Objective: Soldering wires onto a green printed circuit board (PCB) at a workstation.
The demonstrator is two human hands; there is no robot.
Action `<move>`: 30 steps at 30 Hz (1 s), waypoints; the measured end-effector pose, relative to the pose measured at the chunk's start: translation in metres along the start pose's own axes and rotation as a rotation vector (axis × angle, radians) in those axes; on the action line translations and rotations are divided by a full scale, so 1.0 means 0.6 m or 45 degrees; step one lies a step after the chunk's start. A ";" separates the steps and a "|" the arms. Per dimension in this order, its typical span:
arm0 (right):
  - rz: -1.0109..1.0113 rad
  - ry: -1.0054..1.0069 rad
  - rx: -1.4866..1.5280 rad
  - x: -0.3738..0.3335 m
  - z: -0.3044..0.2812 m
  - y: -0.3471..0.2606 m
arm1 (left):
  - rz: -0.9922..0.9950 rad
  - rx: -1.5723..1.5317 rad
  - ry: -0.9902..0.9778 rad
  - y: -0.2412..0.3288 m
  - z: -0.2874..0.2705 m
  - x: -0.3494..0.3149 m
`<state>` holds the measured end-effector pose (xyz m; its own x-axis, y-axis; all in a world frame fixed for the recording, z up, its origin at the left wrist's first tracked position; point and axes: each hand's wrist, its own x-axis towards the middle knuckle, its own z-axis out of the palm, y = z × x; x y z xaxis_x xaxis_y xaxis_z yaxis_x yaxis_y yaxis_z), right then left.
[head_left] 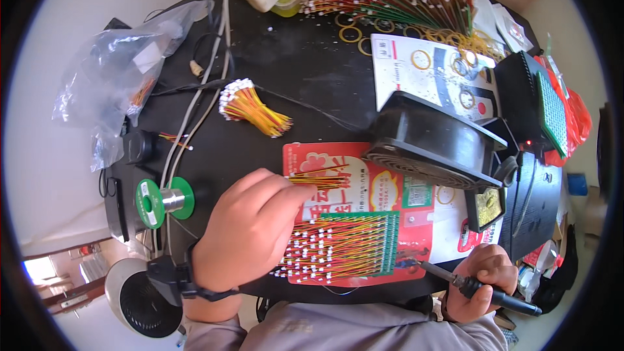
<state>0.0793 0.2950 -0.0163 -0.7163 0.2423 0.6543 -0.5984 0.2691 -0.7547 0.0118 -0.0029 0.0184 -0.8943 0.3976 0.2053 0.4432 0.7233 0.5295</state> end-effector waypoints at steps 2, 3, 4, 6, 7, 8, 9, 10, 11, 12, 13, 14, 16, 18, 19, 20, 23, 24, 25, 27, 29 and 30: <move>-0.026 0.043 0.042 0.005 0.007 0.007 | 0.103 -0.149 0.062 0.015 0.000 0.006; -0.117 0.094 0.042 0.007 0.007 0.018 | 0.129 -0.181 0.078 0.031 0.004 0.008; -0.116 0.101 0.058 0.010 0.003 0.019 | 0.153 -0.190 0.020 0.047 0.010 0.007; -0.221 0.307 0.025 0.017 -0.007 0.016 | 0.250 -0.272 0.005 0.066 0.047 0.003; -0.257 0.313 0.033 0.021 -0.017 0.005 | 0.302 -0.243 -0.030 0.065 0.062 -0.003; -0.298 0.302 -0.031 0.029 -0.025 -0.006 | 0.320 -0.262 -0.016 0.061 0.073 -0.001; -0.355 0.298 -0.214 0.041 -0.031 -0.007 | 0.306 -0.218 -0.034 0.064 0.085 -0.001; -0.411 0.291 -0.396 0.052 -0.035 -0.005 | 0.290 -0.174 -0.050 0.066 0.093 -0.003; -0.464 0.196 -0.726 0.055 -0.055 0.000 | 0.296 -0.136 -0.097 0.064 0.096 -0.010; -0.501 0.060 -0.947 0.068 -0.067 0.000 | 0.301 -0.134 -0.094 0.065 0.094 -0.013; -0.562 0.027 -1.043 0.076 -0.073 0.005 | 0.289 -0.100 -0.127 0.066 0.092 -0.018; -0.621 -0.008 -1.138 0.083 -0.075 0.009 | 0.275 -0.066 -0.161 0.067 0.090 -0.021; -0.690 0.026 -1.175 0.080 -0.074 0.023 | 0.283 -0.104 -0.164 0.068 0.085 -0.019; -0.614 -0.313 -1.193 0.090 -0.076 0.015 | 0.274 -0.136 -0.171 0.068 0.083 -0.018; -0.385 -0.396 -1.065 0.084 -0.067 0.019 | 0.256 -0.136 -0.153 0.068 0.081 -0.018; -0.157 -0.475 -0.931 0.074 -0.059 0.025 | 0.237 -0.136 -0.135 0.068 0.081 -0.019; -0.493 -0.218 -0.801 0.069 -0.065 0.028 | 0.217 -0.131 -0.056 0.072 0.076 -0.021; -0.534 -0.162 -0.817 0.070 -0.061 0.030 | 0.212 -0.129 -0.064 0.071 0.073 -0.019; -0.373 -0.312 -0.913 0.078 -0.053 0.031 | 0.197 -0.122 -0.062 0.071 0.070 -0.016; -0.162 -0.409 -0.962 0.075 -0.055 0.028 | 0.182 -0.117 -0.065 0.068 0.064 -0.017; -0.274 -0.064 -0.783 0.034 -0.080 0.047 | 0.181 -0.096 -0.106 0.069 0.063 -0.019; -0.276 0.029 -0.580 0.025 -0.087 0.050 | 0.177 -0.098 -0.109 0.072 0.061 -0.018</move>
<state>0.0694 0.3552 -0.0264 -0.5820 0.1546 0.7984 -0.5112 0.6939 -0.5070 0.0429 0.0447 0.0091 -0.8146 0.5399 0.2122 0.5534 0.6138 0.5630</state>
